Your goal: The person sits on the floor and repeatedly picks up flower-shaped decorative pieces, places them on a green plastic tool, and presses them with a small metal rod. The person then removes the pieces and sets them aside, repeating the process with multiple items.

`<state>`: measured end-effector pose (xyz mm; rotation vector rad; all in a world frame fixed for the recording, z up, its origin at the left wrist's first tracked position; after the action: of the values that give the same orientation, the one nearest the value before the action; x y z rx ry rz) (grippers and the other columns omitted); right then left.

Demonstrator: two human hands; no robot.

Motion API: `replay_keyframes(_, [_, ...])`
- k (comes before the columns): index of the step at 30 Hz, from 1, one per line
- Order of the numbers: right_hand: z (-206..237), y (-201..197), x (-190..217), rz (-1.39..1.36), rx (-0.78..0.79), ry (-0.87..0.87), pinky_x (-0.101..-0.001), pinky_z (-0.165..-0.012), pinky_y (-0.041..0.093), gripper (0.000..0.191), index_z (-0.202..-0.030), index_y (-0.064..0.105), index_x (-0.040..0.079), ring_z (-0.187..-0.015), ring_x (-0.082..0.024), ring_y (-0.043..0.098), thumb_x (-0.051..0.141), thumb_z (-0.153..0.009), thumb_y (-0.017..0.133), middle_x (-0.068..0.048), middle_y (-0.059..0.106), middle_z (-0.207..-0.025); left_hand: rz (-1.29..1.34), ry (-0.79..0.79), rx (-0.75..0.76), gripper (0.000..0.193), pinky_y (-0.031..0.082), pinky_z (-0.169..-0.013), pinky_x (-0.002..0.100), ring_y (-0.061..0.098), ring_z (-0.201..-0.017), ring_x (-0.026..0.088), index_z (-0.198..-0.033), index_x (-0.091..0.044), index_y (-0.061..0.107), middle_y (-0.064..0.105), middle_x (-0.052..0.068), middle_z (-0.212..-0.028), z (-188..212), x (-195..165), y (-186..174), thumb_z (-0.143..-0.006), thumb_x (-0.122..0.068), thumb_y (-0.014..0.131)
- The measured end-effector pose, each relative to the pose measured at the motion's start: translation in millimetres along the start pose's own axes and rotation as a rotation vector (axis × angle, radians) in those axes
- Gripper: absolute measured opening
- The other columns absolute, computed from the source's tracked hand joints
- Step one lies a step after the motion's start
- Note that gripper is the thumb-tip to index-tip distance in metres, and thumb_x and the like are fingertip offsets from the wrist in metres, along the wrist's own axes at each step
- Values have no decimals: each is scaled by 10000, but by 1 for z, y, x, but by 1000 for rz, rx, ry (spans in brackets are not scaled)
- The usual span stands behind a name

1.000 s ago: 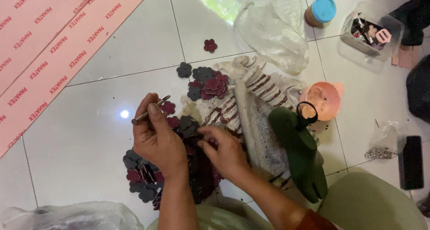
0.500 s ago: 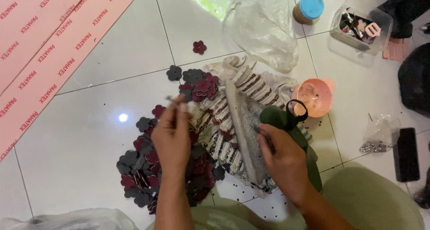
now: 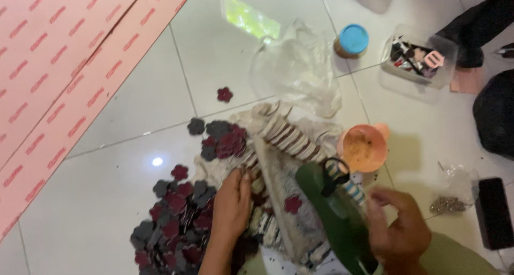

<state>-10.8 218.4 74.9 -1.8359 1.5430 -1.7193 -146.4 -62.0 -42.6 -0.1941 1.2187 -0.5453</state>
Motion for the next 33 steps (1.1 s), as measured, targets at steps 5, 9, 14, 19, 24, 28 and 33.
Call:
replay_keyframes(5, [-31,-1,-139,-223,-227,413,-317,-997,477,388,-1412,559,6,-1164,-193,588,120,-1044,611,-134,611,-1325,-61,45,-112,297,512,-742,451,658,-852,406,-1053,-19,617,666,209,-924,-9,-2,7,-1001,-287,497])
replay_keyframes(9, [-55,15,-191,200,-152,345,-460,-1087,425,467,-1410,553,10,-1295,-365,523,163,-975,633,-217,561,-1426,-396,12,-179,343,477,-688,509,614,-800,432,-864,-14,610,623,214,-806,-22,18,21,-989,-328,548])
replay_keyframes(14, [-85,49,-195,502,-29,179,-582,-1200,279,553,-1500,516,32,-1430,-506,379,209,-981,584,-286,461,-1556,-517,153,-129,251,483,-602,523,590,-622,384,-899,-76,669,551,200,-674,-47,37,45,-936,-311,588])
replay_keyframes(19, [-98,59,-188,511,-44,245,-643,-1213,250,566,-1544,482,39,-1476,-540,348,287,-1036,523,-286,410,-1619,-475,39,-152,241,485,-610,518,592,-634,379,-903,-77,669,556,195,-685,-79,31,49,-934,-304,592])
replay_keyframes(24, [-128,66,-202,641,15,305,-629,-1209,276,642,-1511,492,52,-1466,-523,364,311,-936,610,-273,414,-1593,-500,-83,-34,231,487,-619,513,594,-645,374,-907,-79,669,562,189,-696,-143,13,40,-932,-297,596])
replay_keyframes(28, [-153,71,-220,727,131,406,-616,-1200,293,690,-1489,503,66,-1458,-510,373,317,-867,664,-264,417,-1577,-543,-152,84,223,489,-625,509,595,-654,370,-911,-80,669,566,184,-705,-178,-1,38,-931,-291,599])
replay_keyframes(33, [-173,73,-222,771,225,468,-600,-1189,314,753,-1461,516,83,-1448,-494,383,326,-781,732,-253,421,-1556,-588,-190,184,214,491,-634,504,597,-666,366,-915,-81,669,571,179,-716,-222,-17,41,-929,-284,603])
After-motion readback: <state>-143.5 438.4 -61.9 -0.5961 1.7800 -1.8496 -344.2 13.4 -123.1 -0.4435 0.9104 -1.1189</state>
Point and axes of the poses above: each hand's wrist, its own z-axis away from the middle knuckle, its own y-axis out of the palm, x = y × z, the point moved 7 cm from there along -z, towards the middle knuckle
